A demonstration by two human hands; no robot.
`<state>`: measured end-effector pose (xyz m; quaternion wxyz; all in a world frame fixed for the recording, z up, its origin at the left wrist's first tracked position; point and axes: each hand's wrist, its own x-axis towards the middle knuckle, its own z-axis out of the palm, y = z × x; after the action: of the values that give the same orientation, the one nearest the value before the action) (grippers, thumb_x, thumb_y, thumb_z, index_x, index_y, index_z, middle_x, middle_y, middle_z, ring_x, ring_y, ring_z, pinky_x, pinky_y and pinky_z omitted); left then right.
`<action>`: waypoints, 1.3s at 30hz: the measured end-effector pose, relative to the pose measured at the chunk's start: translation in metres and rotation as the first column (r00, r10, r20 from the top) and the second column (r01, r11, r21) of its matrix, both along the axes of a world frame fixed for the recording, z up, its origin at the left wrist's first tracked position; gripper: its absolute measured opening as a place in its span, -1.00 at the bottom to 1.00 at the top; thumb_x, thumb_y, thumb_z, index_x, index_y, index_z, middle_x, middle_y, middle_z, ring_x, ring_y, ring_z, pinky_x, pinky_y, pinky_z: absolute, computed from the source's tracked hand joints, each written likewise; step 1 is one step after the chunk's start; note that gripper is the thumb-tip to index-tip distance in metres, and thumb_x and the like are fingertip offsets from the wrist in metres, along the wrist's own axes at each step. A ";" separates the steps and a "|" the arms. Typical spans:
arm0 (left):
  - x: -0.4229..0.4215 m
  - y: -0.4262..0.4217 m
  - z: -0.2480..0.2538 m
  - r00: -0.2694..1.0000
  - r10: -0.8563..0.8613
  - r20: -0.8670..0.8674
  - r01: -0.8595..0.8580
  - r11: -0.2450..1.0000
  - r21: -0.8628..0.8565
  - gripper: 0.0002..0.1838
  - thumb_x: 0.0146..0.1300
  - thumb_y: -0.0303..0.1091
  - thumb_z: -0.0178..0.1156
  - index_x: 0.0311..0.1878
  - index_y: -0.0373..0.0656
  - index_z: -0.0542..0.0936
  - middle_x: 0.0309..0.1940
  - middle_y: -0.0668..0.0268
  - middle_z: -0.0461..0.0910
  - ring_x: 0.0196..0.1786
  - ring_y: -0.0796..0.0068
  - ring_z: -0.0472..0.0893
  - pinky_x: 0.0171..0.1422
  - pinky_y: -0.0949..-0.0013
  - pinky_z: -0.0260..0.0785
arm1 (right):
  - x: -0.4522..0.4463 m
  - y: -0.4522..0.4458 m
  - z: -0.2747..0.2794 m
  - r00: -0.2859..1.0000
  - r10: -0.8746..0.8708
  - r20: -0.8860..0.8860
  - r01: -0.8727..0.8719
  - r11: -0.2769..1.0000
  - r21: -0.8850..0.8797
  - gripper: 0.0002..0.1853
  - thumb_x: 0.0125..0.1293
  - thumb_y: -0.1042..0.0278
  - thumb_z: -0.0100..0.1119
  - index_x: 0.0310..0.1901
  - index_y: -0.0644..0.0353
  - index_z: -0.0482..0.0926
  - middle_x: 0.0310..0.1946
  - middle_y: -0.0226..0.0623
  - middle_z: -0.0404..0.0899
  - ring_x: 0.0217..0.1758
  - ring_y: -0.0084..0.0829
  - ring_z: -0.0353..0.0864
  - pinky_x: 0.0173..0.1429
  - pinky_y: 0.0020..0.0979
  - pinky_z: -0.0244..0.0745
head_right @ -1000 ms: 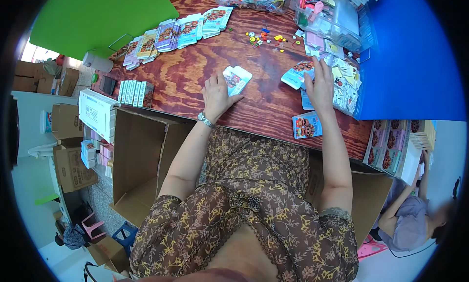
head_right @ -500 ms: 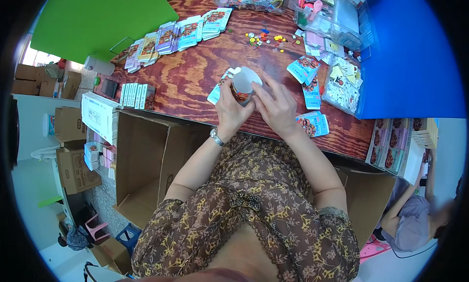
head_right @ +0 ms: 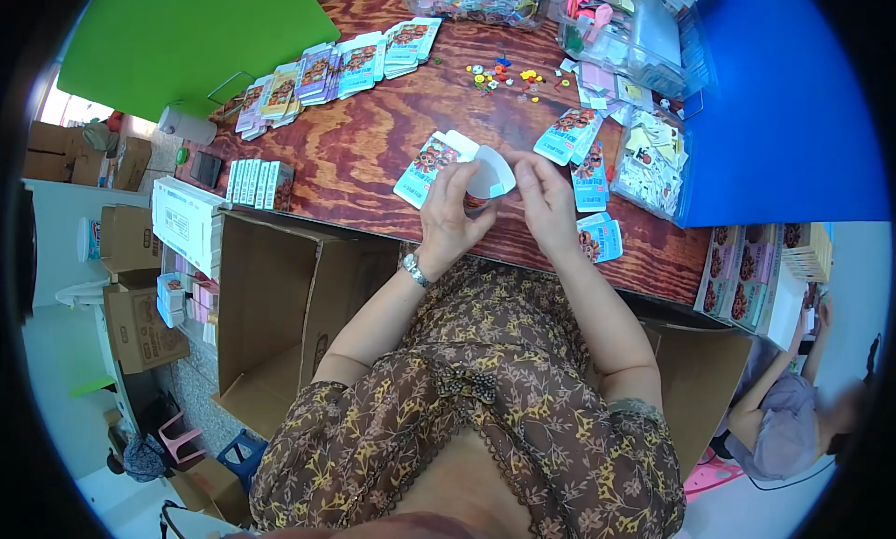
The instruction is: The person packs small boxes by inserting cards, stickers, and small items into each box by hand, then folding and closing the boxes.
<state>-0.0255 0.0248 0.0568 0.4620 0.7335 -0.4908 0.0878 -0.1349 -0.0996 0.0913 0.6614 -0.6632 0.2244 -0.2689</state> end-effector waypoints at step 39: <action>-0.011 0.006 -0.004 0.971 0.179 0.159 -0.204 0.966 0.158 0.06 -0.01 -0.30 0.43 0.48 -0.57 0.07 0.20 -0.21 0.35 0.07 -0.12 0.43 0.18 0.00 0.31 | -0.001 0.024 0.009 0.998 -0.011 -0.063 -0.016 0.911 -0.411 -0.65 0.32 0.56 0.25 0.14 0.23 0.62 -0.08 -0.10 0.69 -0.08 -0.25 0.74 -0.05 -0.29 0.70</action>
<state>-0.0361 0.0311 0.0526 0.3491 0.8067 -0.4554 0.1415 -0.1359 -0.0754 0.1005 0.4998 -0.7961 0.1828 -0.2881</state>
